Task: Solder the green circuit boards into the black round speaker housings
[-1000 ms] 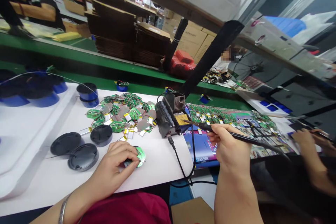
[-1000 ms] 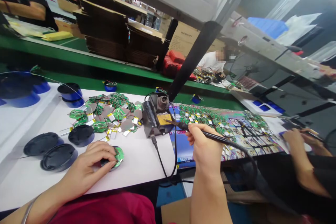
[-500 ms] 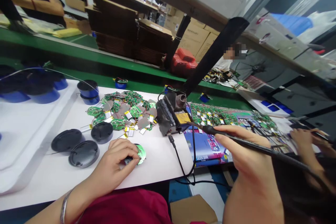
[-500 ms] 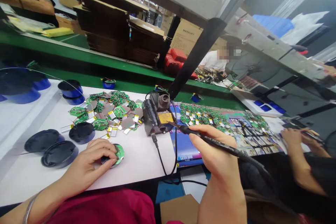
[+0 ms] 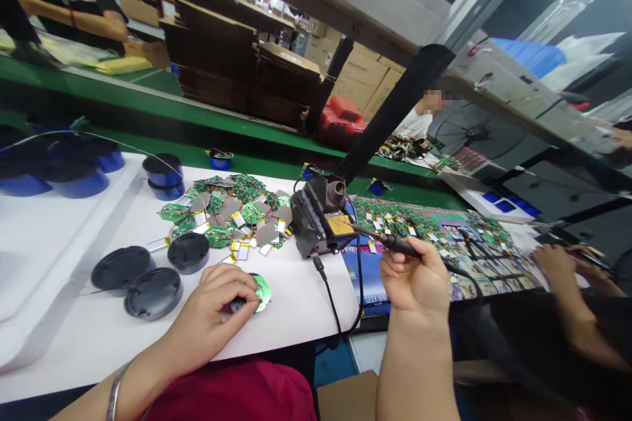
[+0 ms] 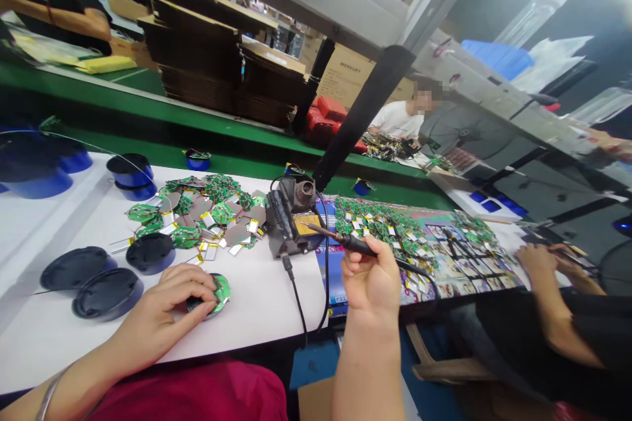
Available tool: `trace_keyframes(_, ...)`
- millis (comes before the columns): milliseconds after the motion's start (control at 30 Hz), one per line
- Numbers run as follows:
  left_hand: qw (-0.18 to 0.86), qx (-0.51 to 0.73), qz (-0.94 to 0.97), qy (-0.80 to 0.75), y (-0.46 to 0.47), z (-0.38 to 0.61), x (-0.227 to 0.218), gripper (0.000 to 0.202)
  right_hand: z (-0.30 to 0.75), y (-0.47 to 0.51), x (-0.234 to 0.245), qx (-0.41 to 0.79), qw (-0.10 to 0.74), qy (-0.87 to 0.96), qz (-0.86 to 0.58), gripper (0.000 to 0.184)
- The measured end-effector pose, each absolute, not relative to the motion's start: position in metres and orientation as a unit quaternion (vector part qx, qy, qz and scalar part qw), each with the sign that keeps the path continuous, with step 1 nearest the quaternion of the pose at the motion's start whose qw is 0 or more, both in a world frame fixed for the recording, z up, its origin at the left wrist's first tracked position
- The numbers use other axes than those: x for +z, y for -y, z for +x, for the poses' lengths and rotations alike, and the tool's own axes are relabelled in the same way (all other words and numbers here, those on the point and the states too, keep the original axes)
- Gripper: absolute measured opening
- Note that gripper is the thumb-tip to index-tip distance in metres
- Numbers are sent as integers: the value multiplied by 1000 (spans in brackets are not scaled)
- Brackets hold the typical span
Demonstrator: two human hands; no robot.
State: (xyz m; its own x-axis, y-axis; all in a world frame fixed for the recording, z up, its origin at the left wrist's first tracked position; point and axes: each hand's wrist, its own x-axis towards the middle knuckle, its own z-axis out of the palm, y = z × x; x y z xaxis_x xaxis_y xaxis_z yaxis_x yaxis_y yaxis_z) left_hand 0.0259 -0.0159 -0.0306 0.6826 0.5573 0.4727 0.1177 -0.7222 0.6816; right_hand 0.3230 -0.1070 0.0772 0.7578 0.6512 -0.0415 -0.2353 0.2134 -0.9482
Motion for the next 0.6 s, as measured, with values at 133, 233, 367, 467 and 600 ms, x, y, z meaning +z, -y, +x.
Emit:
trace_keyframes(133,320,350,859,-194,16,26,-31,7,312,100,68,337,749,218,-527,38)
trace_keyframes(233,329,358,852,-195,17,28,-30,8,296,93,62,357,746,244,-506,32)
trace_keyframes(367,354,365,837,-203,20,29,-25,11,260,72,55,352,747,289,-484,22)
trace_keyframes(467,371,368,826,-212,21,30,-22,10,234,50,45,332,696,378,-513,22)
trace_keyframes(600,372,380,818,-220,21,31,-20,9,218,25,25,272,592,515,-557,19)
